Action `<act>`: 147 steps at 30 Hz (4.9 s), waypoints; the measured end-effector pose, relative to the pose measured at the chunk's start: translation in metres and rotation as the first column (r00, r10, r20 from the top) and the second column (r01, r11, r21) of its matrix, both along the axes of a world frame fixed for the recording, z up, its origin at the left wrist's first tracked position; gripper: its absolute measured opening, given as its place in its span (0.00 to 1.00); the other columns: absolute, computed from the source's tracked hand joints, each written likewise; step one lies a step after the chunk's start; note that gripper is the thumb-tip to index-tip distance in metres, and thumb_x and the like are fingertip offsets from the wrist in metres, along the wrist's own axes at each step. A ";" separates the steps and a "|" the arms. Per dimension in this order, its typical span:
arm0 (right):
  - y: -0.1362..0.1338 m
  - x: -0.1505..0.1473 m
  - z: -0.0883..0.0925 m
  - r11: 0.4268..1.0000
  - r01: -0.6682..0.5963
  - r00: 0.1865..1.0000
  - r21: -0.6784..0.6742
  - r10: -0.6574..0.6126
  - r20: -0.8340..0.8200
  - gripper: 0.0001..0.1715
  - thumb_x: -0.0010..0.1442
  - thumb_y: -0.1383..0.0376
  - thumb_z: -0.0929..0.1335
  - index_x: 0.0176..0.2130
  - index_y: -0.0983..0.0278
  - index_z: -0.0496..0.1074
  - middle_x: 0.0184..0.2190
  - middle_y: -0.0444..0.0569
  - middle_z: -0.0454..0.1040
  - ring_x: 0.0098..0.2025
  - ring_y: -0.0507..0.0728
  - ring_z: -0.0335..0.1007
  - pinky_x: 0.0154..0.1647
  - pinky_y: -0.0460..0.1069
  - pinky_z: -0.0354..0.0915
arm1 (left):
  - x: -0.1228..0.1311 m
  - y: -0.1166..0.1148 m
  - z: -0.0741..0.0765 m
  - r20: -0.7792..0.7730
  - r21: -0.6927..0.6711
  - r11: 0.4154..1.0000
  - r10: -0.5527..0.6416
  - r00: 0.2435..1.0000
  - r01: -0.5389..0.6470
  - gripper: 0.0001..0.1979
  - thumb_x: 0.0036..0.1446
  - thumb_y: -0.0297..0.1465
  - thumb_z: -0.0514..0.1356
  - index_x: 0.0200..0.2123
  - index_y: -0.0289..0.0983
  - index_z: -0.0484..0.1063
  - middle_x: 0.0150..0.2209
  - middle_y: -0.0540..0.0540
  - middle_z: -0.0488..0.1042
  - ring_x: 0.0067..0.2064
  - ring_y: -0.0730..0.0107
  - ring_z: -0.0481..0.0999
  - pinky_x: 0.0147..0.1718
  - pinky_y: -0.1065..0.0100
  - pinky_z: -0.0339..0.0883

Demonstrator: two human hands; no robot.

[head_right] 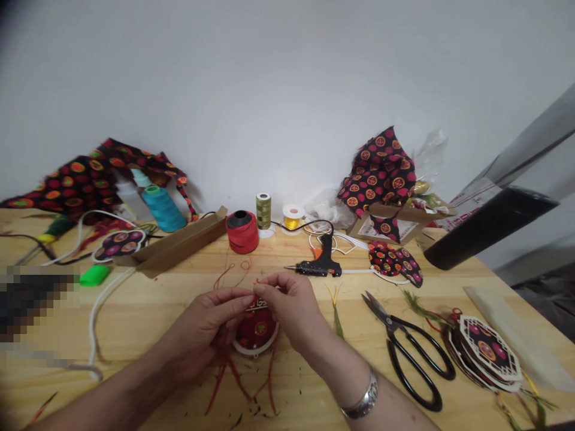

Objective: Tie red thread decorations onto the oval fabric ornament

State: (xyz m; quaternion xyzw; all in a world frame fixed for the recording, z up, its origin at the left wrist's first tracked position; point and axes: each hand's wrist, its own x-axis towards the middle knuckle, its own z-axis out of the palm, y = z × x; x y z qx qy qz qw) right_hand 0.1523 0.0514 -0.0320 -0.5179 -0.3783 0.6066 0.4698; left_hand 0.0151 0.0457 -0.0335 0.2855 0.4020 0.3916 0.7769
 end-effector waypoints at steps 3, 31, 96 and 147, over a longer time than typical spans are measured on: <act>0.000 0.000 0.001 1.000 0.005 1.000 -0.006 -0.005 0.016 0.11 0.41 0.63 0.72 0.24 0.69 0.71 0.12 0.37 0.62 0.15 0.43 0.50 0.16 0.42 0.45 | 0.000 0.000 0.001 -0.022 -0.003 1.000 0.008 1.000 -0.008 0.04 0.44 0.29 0.67 0.26 0.34 0.78 0.11 0.56 0.67 0.17 0.78 0.67 0.18 0.77 0.60; 0.001 0.002 -0.003 0.993 -0.117 0.992 0.006 0.117 -0.035 0.13 0.43 0.60 0.73 0.28 0.68 0.74 0.14 0.38 0.64 0.14 0.44 0.53 0.16 0.43 0.48 | -0.003 0.002 -0.006 -0.052 0.033 0.998 0.045 0.998 -0.044 0.06 0.46 0.29 0.65 0.29 0.33 0.78 0.23 0.46 0.79 0.25 0.69 0.76 0.27 0.71 0.68; 0.002 0.006 0.001 0.995 -0.083 0.994 0.056 0.087 -0.073 0.11 0.44 0.62 0.71 0.23 0.65 0.67 0.16 0.39 0.66 0.16 0.45 0.49 0.18 0.44 0.46 | -0.002 -0.005 -0.004 -0.654 0.528 0.806 0.187 0.733 0.266 0.10 0.49 0.34 0.61 0.19 0.39 0.75 0.20 0.49 0.73 0.24 0.68 0.69 0.25 0.71 0.59; 0.003 0.006 -0.001 0.964 -0.189 0.950 0.188 0.131 0.283 0.05 0.46 0.66 0.68 0.23 0.65 0.66 0.18 0.39 0.63 0.21 0.48 0.53 0.22 0.44 0.51 | -0.006 0.001 -0.001 -0.462 0.355 0.934 0.134 0.877 0.044 0.06 0.48 0.32 0.63 0.30 0.39 0.79 0.32 0.47 0.80 0.34 0.63 0.75 0.33 0.67 0.68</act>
